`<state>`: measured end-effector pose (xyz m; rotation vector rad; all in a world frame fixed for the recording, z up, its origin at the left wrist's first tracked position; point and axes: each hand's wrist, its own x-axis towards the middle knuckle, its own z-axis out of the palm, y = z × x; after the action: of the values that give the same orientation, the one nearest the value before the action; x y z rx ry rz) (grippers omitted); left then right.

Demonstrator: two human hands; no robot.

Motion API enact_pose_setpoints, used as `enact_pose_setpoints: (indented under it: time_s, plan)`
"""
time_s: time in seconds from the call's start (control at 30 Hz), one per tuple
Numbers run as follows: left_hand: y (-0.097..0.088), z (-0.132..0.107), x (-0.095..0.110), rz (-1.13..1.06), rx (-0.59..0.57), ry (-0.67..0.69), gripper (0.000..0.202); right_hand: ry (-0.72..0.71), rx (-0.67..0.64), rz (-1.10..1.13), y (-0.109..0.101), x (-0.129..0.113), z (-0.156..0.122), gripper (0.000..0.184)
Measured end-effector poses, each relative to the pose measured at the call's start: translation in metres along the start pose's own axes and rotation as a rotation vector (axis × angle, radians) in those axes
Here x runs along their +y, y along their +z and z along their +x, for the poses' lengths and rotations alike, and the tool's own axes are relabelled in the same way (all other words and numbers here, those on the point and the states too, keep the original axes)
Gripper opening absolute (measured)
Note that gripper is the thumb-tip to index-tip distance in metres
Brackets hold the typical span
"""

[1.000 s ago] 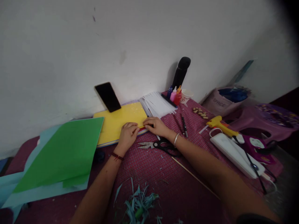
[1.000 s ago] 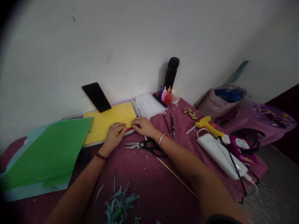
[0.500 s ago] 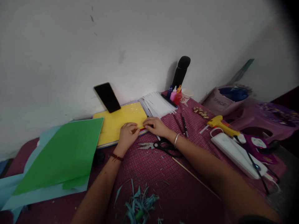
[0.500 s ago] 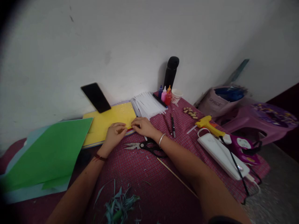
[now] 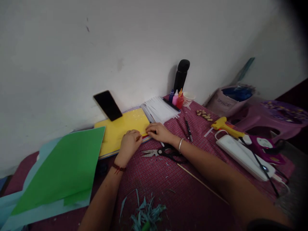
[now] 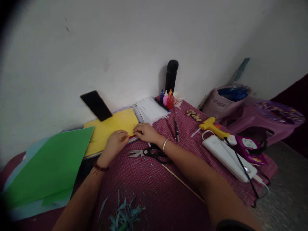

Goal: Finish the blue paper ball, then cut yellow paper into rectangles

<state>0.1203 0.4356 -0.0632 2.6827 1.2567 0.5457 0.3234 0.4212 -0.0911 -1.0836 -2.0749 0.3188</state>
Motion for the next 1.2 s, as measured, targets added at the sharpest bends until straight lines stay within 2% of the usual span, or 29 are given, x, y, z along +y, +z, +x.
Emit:
enact_pose_setpoints:
  time_s: [0.4,0.5,0.87,1.07,1.2]
  plan:
    - [0.0,-0.004,0.005,0.141,0.008,0.031,0.016,-0.018,0.002,-0.024,0.0,0.001,0.001,0.014]
    - [0.0,-0.007,0.004,0.168,0.01,0.057,0.014,-0.021,0.0,-0.033,0.0,0.001,0.0,0.009]
    - [0.004,-0.011,0.005,0.221,0.062,0.149,0.016,-0.012,-0.012,-0.064,0.002,0.001,-0.002,0.01]
    - [-0.002,-0.012,0.009,0.288,0.077,0.179,0.016,-0.026,0.001,-0.095,0.002,0.002,-0.003,0.024]
    - [-0.008,-0.016,0.019,0.358,0.1,0.109,0.015,-0.027,-0.008,-0.113,0.003,0.004,-0.005,0.034]
